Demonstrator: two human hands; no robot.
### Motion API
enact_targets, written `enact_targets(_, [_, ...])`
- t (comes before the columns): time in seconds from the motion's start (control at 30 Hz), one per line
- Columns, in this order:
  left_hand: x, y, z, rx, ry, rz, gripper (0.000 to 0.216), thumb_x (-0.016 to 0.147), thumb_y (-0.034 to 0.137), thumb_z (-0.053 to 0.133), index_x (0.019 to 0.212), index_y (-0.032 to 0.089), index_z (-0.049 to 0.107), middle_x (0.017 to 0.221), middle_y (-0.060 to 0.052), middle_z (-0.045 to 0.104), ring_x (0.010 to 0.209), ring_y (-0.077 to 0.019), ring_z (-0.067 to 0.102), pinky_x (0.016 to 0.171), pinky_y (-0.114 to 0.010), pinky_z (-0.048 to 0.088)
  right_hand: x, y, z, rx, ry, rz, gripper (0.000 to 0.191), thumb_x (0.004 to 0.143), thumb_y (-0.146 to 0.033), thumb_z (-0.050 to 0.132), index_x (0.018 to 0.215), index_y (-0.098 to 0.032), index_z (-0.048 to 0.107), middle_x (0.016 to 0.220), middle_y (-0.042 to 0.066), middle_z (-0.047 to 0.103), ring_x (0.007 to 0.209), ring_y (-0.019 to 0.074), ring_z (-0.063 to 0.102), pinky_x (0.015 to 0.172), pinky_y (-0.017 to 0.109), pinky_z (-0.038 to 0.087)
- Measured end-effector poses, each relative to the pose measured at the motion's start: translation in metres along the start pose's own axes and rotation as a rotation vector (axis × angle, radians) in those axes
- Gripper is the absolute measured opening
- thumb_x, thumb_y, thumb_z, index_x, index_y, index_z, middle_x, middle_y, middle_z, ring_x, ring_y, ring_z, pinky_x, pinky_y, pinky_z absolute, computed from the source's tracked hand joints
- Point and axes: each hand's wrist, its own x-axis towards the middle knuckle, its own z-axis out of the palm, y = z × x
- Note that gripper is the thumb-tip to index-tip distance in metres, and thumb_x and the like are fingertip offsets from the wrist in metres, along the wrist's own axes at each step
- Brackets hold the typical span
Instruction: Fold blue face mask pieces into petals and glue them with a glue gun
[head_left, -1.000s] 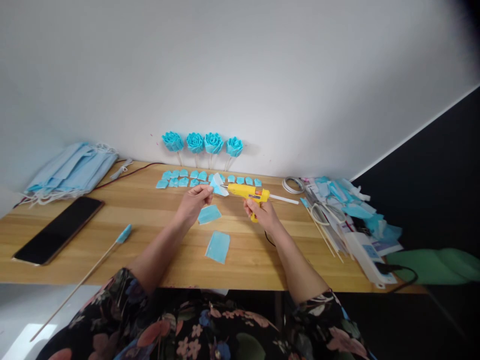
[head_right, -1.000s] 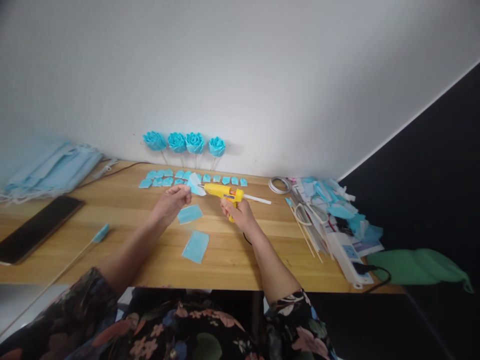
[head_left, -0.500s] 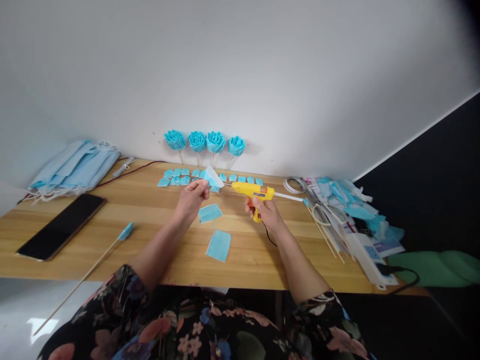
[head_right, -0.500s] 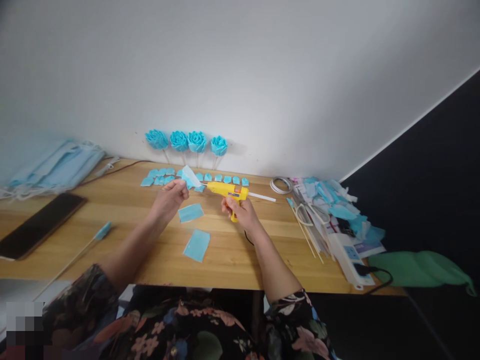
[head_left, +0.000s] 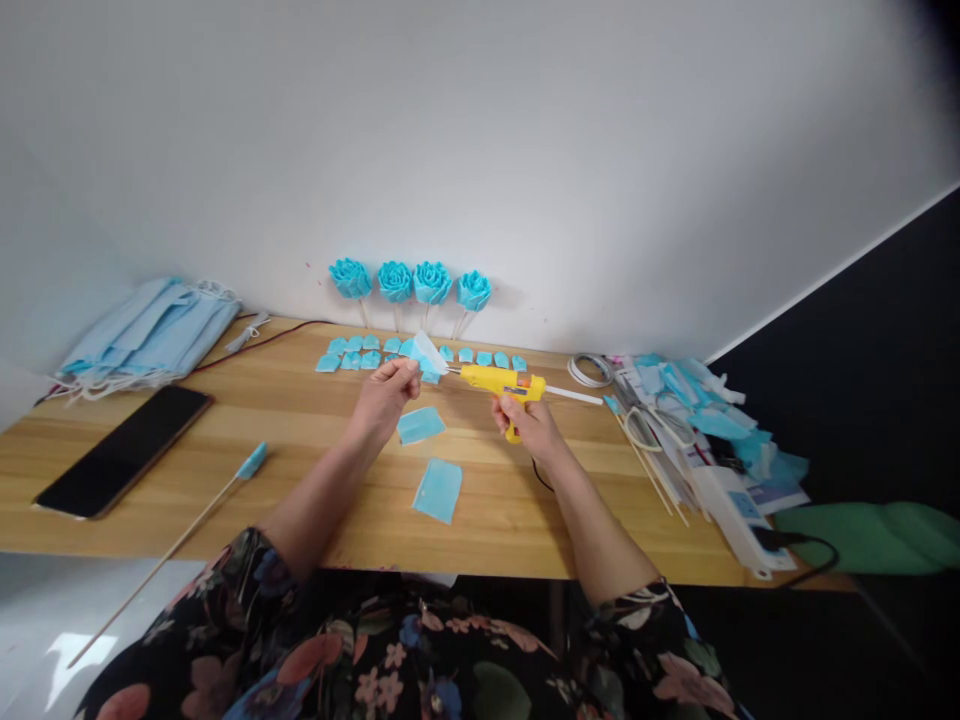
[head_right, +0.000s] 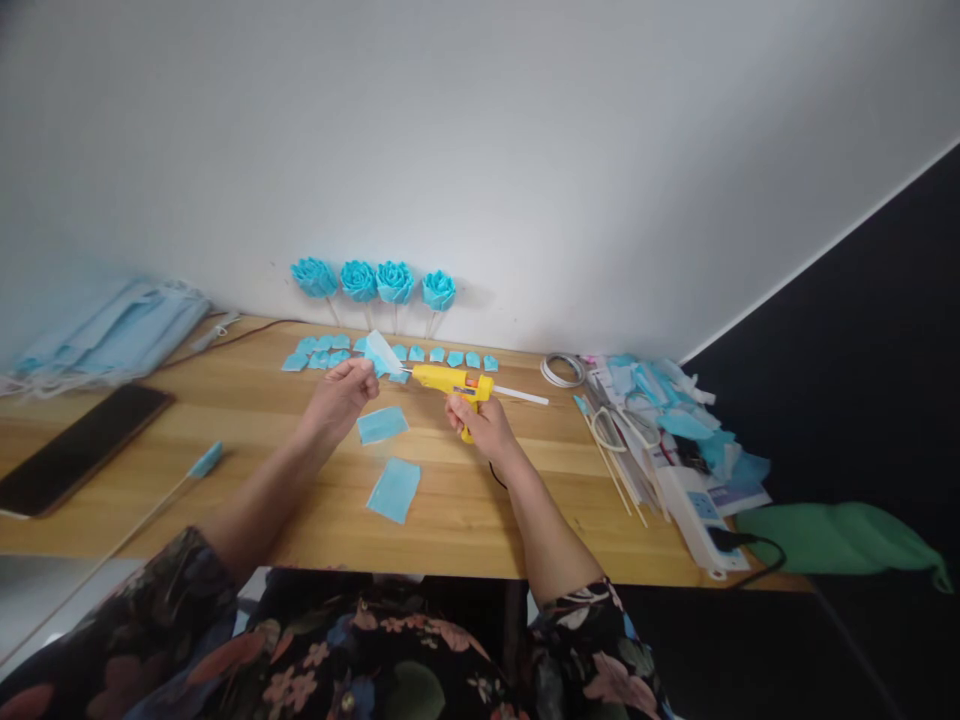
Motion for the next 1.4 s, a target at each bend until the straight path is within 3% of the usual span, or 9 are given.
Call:
enact_targets(0.73, [-0.002,0.001,0.001,-0.003,-0.011,-0.002,0.028,0.069,0.036,0.082,0.067,0.016,0.063,0.054,0.003,0.054,0.053,-0.0085,0.049,0.054,-0.023,0.038,0.002,0.004,-0.004,-0.102,0.011,-0.024,0.050,0.080,-0.065,0.056,0.062,-0.019,0.053,0.052,-0.002,0.049,0.049,0.0101,0.045,0.050,0.024,0.038])
enact_targets(1.0, [-0.002,0.001,0.002,-0.063,-0.044,-0.068,0.033,0.065,0.037,0.085,0.065,0.016,0.059,0.054,0.003,0.052,0.053,-0.0082,0.048,0.054,-0.023,0.038,0.002,0.006,-0.004,-0.085,0.028,-0.008,0.048,0.079,-0.066,0.057,0.066,-0.019,0.056,0.054,-0.002,0.051,0.049,0.0105,0.045,0.049,0.024,0.038])
enact_targets(1.17, [-0.004,0.003,0.003,-0.284,-0.106,-0.219,0.036,0.061,0.030,0.089,0.067,0.017,0.055,0.056,0.005,0.049,0.053,-0.0068,0.046,0.052,-0.020,0.038,0.003,0.010,-0.007,-0.382,0.088,-0.048,0.042,0.083,-0.057,0.057,0.066,-0.020,0.065,0.064,0.002,0.062,0.058,0.0146,0.053,0.058,0.027,0.041])
enact_targets(1.27, [-0.005,0.005,0.003,-0.340,-0.122,-0.245,0.038,0.061,0.028,0.089,0.066,0.018,0.053,0.055,0.006,0.047,0.053,-0.0067,0.045,0.051,-0.020,0.038,0.005,0.016,-0.008,-0.525,0.123,-0.138,0.037,0.084,-0.056,0.058,0.080,-0.021,0.072,0.071,0.003,0.067,0.065,0.0180,0.057,0.063,0.029,0.041])
enact_targets(1.4, [-0.005,0.006,0.003,-0.334,-0.147,-0.254,0.039,0.062,0.028,0.089,0.064,0.018,0.051,0.056,0.006,0.046,0.053,-0.0068,0.046,0.051,-0.020,0.038,0.011,0.024,-0.009,-0.683,0.190,-0.124,0.041,0.084,-0.060,0.058,0.100,-0.024,0.071,0.066,0.001,0.065,0.058,0.0184,0.055,0.057,0.028,0.034])
